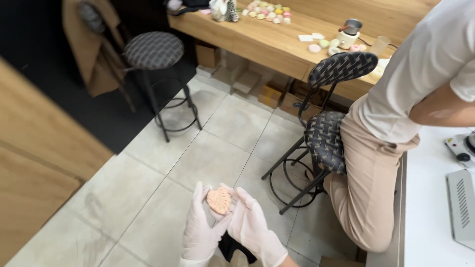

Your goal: The person picks up a flower-shaped candle from a table, carries it to a display shelf, and then retrieves a star-shaped candle and a yellow flower candle from the shelf.

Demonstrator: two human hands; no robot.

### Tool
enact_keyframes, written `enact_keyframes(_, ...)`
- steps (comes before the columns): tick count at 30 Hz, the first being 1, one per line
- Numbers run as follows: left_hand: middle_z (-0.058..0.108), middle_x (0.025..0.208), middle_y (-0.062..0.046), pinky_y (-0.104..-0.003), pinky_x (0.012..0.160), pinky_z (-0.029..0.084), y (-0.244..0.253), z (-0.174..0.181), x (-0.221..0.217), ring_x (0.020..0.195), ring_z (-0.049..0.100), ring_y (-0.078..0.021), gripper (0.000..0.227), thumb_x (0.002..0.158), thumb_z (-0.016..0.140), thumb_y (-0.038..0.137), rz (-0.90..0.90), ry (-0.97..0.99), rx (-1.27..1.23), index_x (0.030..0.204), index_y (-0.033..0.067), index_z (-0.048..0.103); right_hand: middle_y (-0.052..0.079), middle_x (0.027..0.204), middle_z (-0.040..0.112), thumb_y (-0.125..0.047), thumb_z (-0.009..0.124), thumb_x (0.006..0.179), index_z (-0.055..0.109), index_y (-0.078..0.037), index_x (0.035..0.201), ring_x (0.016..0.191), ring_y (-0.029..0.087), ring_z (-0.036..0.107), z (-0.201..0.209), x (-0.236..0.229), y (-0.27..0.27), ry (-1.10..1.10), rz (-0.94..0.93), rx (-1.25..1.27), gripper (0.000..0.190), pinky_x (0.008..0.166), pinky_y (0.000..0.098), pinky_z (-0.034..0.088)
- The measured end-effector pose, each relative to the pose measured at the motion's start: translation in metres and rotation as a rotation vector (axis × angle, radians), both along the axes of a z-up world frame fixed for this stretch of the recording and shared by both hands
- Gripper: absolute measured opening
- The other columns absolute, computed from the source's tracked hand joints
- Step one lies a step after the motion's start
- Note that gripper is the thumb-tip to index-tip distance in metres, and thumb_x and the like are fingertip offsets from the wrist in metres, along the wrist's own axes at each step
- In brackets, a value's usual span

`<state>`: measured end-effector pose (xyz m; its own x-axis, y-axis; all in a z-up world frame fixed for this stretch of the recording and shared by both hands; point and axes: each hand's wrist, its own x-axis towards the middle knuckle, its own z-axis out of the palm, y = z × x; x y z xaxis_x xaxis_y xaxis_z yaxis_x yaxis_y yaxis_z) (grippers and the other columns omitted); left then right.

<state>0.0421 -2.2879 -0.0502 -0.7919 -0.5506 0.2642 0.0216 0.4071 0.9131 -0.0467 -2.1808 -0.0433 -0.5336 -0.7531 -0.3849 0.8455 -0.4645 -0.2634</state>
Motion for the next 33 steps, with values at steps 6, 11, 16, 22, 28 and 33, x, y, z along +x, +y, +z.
enact_keyframes(6,0.059,0.14,-0.018,-0.037,0.105,0.046,-0.064,0.023,-0.126,0.13,0.058,-0.0277,0.107,0.066,0.091,0.017,0.021,-0.103,0.04,0.152,-0.0012,0.028,0.023,0.131,0.063,-0.033,0.045,0.101,0.048,-0.001,0.143,0.12,0.032,0.062,0.019,-0.121,-0.057,0.017,-0.004,-0.036,0.053,0.109,0.0518,0.047)
enact_keyframes(11,0.064,0.134,-0.015,-0.037,0.103,0.047,-0.099,0.035,-0.222,0.127,0.061,-0.0248,0.11,0.062,0.091,0.02,0.018,-0.103,0.028,0.153,0.0012,0.031,0.022,0.129,0.064,-0.032,0.047,0.1,0.049,-0.001,0.139,0.118,0.032,0.064,0.022,-0.215,-0.087,0.099,-0.017,-0.019,0.05,0.108,0.051,0.049)
enact_keyframes(16,0.065,0.134,-0.013,-0.038,0.102,0.047,-0.119,0.037,-0.282,0.126,0.061,-0.0257,0.112,0.063,0.092,0.023,-0.057,-0.205,-0.007,0.155,0.0043,0.03,0.019,0.128,0.066,-0.025,0.052,0.1,0.054,0.002,0.138,0.118,0.028,0.066,0.007,-0.275,-0.094,0.165,-0.047,0.083,0.047,0.105,0.0442,0.051)
enact_keyframes(22,0.066,0.131,-0.012,-0.038,0.102,0.048,-0.145,0.018,-0.356,0.125,0.062,-0.0244,0.113,0.064,0.093,0.025,-0.191,-0.27,0.045,0.157,0.0089,0.032,0.018,0.125,0.067,-0.021,0.057,0.1,0.057,0.006,0.135,0.111,0.025,0.067,-0.019,-0.337,-0.099,0.177,-0.158,0.182,0.044,0.096,0.0399,0.056)
enact_keyframes(28,0.064,0.135,-0.013,-0.037,0.105,0.049,-0.188,0.001,-0.454,0.128,0.062,-0.0244,0.105,0.069,0.089,0.019,-0.402,-0.206,0.137,0.155,0.0077,0.03,0.019,0.127,0.069,-0.02,0.056,0.097,0.057,0.004,0.134,0.113,0.024,0.069,0.001,-0.406,-0.138,0.106,-0.33,0.232,0.045,0.096,0.037,0.057)
enact_keyframes(33,0.06,0.14,-0.013,-0.035,0.106,0.049,-0.237,0.014,-0.54,0.13,0.061,-0.0244,0.1,0.073,0.086,0.012,-0.546,-0.158,0.146,0.156,0.0082,0.03,0.016,0.129,0.068,-0.017,0.059,0.098,0.057,0.005,0.137,0.113,0.023,0.068,0.004,-0.473,-0.182,0.168,-0.431,0.252,0.044,0.096,0.0351,0.057)
